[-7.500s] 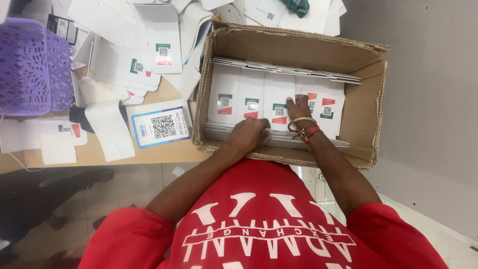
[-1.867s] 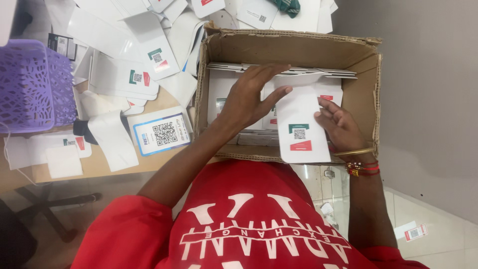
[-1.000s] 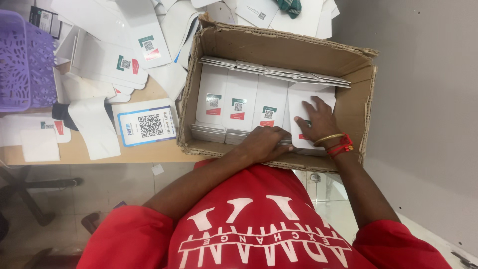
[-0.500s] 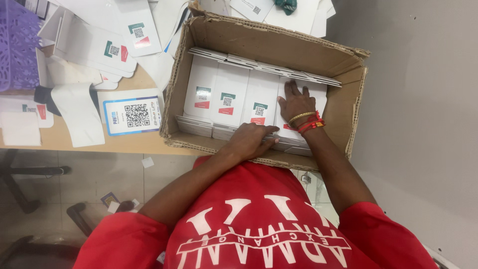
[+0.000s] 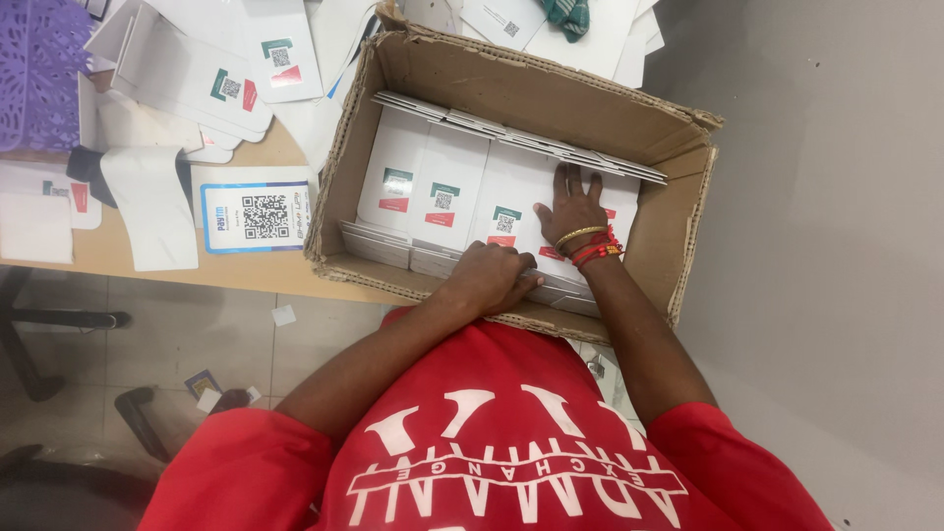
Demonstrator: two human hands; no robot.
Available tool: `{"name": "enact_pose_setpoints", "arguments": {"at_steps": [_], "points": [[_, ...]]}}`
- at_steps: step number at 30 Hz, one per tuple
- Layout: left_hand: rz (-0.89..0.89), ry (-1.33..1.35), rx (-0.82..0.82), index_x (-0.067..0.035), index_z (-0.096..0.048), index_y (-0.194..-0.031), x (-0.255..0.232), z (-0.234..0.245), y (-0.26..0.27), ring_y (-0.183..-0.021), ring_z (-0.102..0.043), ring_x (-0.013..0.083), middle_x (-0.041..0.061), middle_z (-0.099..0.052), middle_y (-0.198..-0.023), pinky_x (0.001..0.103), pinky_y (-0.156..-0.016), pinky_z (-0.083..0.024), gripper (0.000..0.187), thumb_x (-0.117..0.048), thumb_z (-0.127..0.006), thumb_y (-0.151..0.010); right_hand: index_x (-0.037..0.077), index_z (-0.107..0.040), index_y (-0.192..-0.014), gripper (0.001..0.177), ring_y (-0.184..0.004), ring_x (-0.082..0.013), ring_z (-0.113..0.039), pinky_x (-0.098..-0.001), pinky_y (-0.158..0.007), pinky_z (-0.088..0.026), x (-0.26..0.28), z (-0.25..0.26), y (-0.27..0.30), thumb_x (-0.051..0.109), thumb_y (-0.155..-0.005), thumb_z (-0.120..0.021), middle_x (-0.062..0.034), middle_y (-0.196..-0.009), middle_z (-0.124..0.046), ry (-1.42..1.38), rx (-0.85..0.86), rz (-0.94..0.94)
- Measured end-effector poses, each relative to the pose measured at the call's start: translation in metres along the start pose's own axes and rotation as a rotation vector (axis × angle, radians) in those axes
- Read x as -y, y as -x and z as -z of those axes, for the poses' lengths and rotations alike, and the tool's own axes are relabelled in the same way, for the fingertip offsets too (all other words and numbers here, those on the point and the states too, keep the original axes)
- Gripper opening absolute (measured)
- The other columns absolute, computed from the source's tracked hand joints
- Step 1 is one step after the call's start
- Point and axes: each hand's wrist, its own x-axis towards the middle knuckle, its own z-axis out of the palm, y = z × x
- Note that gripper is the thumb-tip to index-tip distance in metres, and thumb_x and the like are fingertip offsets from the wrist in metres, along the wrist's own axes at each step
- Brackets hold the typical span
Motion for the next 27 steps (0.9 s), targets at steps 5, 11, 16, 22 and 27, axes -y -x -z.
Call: {"name": "enact_pose_setpoints", "arguments": {"at_steps": [5, 11, 16, 22, 27], "points": [[-0.011, 0.023, -0.012, -0.009, -0.072, -0.107, 0.001, 0.000, -0.001, -0.085, -0.073, 0.0329, 0.015, -0.075, -0.086, 0.051, -0.078, -0.053, 0.039, -0.044, -0.057, -0.099, -0.011, -0.021, -0.157, 0.087, -0.148, -0.0509, -0.026, -0.0627, -0.123, -0.010, 0.005, -0.008, -0.002, 0.046, -0.100, -0.052, -0.0335, -0.161, -0.028, 0.094, -0.028, 0.023], [-0.024, 0.032, -0.050, -0.011, -0.073, -0.109, 0.009, -0.006, 0.000, -0.083, -0.073, 0.0336, 0.014, -0.076, -0.088, 0.050, -0.078, -0.055, 0.031, -0.036, -0.058, -0.100, -0.007, -0.017, -0.158, 0.085, -0.148, -0.0577, -0.015, -0.0597, -0.121, -0.009, 0.006, -0.010, 0.003, 0.046, -0.100, -0.049, -0.0312, -0.162, -0.023, 0.022, 0.005, -0.025], [-0.055, 0.123, -0.162, -0.009, -0.074, -0.111, 0.013, 0.022, 0.011, -0.090, -0.072, 0.0361, 0.017, -0.075, -0.096, 0.050, -0.083, -0.055, 0.031, -0.034, -0.064, -0.095, -0.009, -0.020, -0.157, 0.084, -0.149, -0.0521, -0.019, -0.0616, -0.123, -0.009, 0.005, -0.002, 0.003, 0.047, -0.101, -0.050, -0.0336, -0.160, -0.026, 0.042, -0.043, 0.045], [-0.097, 0.157, -0.548, -0.007, -0.069, -0.122, 0.029, 0.099, 0.041, -0.117, -0.066, 0.0344, 0.017, -0.071, -0.121, 0.046, -0.102, -0.052, 0.029, -0.026, -0.066, -0.100, 0.000, -0.055, -0.144, 0.063, -0.135, -0.0441, -0.052, -0.0510, -0.108, -0.048, 0.034, 0.087, 0.054, 0.044, -0.100, -0.061, -0.0280, -0.151, -0.047, -0.305, -0.069, 0.001], [0.102, -0.026, -0.942, -0.004, -0.054, -0.137, 0.068, 0.145, 0.065, -0.131, -0.054, 0.0426, 0.027, -0.059, -0.136, 0.051, -0.110, -0.043, 0.055, -0.017, -0.075, -0.088, -0.001, -0.068, -0.132, 0.038, -0.131, -0.0427, -0.054, -0.0537, -0.115, -0.044, 0.040, 0.158, 0.125, 0.025, -0.104, -0.069, -0.0245, -0.134, -0.059, -0.348, -0.633, -0.102]]}}
